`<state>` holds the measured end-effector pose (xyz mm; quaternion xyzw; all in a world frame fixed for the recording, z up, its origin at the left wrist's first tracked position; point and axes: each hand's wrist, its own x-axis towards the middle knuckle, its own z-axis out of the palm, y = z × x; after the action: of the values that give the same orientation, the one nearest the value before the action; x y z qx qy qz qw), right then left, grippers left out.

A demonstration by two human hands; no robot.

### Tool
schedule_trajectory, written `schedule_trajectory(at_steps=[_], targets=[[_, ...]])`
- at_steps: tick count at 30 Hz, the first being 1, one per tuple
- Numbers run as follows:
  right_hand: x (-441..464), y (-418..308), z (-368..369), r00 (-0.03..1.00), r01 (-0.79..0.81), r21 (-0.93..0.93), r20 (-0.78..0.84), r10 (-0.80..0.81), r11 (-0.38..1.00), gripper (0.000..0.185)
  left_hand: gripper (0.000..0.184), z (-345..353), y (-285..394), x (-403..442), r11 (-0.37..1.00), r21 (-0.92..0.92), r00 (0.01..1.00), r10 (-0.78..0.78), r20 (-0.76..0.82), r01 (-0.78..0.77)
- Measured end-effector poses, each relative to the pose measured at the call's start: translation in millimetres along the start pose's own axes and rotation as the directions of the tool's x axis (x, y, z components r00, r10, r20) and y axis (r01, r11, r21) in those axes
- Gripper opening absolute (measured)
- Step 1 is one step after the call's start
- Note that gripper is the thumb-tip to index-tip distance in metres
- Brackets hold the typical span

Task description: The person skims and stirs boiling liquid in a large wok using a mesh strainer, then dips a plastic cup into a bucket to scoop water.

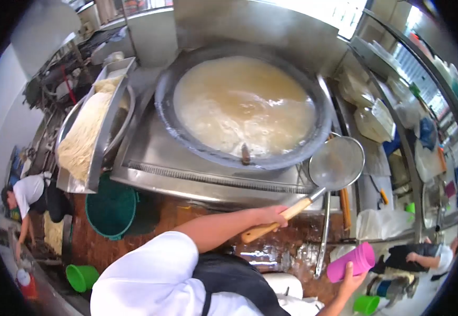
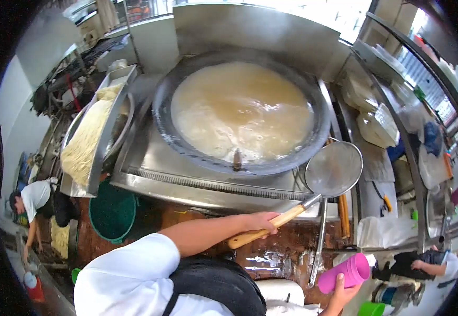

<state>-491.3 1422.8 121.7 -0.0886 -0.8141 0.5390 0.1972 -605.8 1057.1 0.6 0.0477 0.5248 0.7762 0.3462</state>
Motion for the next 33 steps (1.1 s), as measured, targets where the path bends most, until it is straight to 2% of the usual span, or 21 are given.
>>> schedule_trajectory(at_steps=[2,3,5,8,9,12,15,19,21,25,28,29,31,32,33], targets=[[2.2,1.1,4.0,0.999,-0.005,0.001,0.047,0.005,1.0,0.065,0.083,2.0,-13.2,18.5,0.999,0.041,0.991,0.029,-0.131,-0.024],[2.5,-3.3,7.6,0.997,0.004,-0.012,0.075,-0.003,1.0,0.065,0.083,2.9,-16.7,17.4,0.979,0.194,0.971,-0.009,-0.238,0.057],[3.7,4.1,11.8,0.996,-0.05,0.038,0.081,0.047,0.998,0.071,0.085,10.4,-21.2,16.6,0.857,0.449,0.898,-0.038,-0.438,0.255],[7.5,17.5,13.1,0.993,-0.068,0.059,0.103,0.062,0.996,0.074,0.087,7.9,-27.4,-0.3,0.821,0.504,0.906,-0.037,-0.422,0.268],[10.2,22.0,14.5,0.992,-0.061,0.059,0.118,0.054,0.996,0.075,0.086,7.6,-25.3,-8.5,0.809,0.493,0.895,-0.088,-0.438,0.321],[16.8,39.1,19.2,0.994,-0.018,0.042,0.105,0.014,0.999,0.074,0.081,3.9,-15.2,-34.9,0.884,0.367,0.912,-0.138,-0.387,0.29],[20.2,40.7,25.3,0.986,0.026,0.013,0.167,-0.028,1.0,0.071,0.076,-6.2,-12.5,-42.5,0.902,0.127,0.879,-0.357,-0.316,0.412],[22.7,36.8,39.2,0.985,0.02,0.061,0.17,-0.03,0.998,0.073,0.077,-22.0,-17.2,-60.9,0.932,0.19,0.918,-0.241,-0.316,0.31],[26.9,34.6,52.7,0.979,0.008,0.123,0.201,-0.032,0.992,0.075,0.077,-25.6,-19.3,-67.2,0.928,0.198,0.911,-0.238,-0.337,0.315],[34.0,23.1,84.2,0.972,-0.003,0.091,0.235,-0.018,0.996,0.086,0.076,-33.7,-32.3,-75.1,0.951,0.202,0.92,-0.151,-0.361,0.235],[33.4,11.8,113.5,0.975,-0.017,0.169,0.223,-0.022,0.985,0.086,0.078,-19.5,-2.1,-105.0,0.932,0.139,0.878,-0.256,-0.404,0.335],[34.8,-3.9,120.2,0.949,-0.107,0.181,0.313,0.046,0.978,0.089,0.079,-23.9,-9.6,-107.8,0.938,0.187,0.89,-0.195,-0.411,0.292],[42.1,5.0,141.6,0.942,-0.063,0.213,0.337,-0.013,0.975,0.09,0.081,-32.4,-37.4,-109.1,0.933,0.293,0.908,-0.074,-0.413,0.209],[41.6,-2.5,152.6,0.94,-0.04,0.23,0.337,-0.041,0.972,0.091,0.085,-29.0,-34.0,-118.4,0.892,0.435,0.903,0.08,-0.421,0.124],[38.9,-9.2,165.8,0.94,-0.012,0.247,0.332,-0.073,0.969,0.091,0.084,-27.9,-29.0,-127.0,0.91,0.388,0.899,0.043,-0.435,0.144]])
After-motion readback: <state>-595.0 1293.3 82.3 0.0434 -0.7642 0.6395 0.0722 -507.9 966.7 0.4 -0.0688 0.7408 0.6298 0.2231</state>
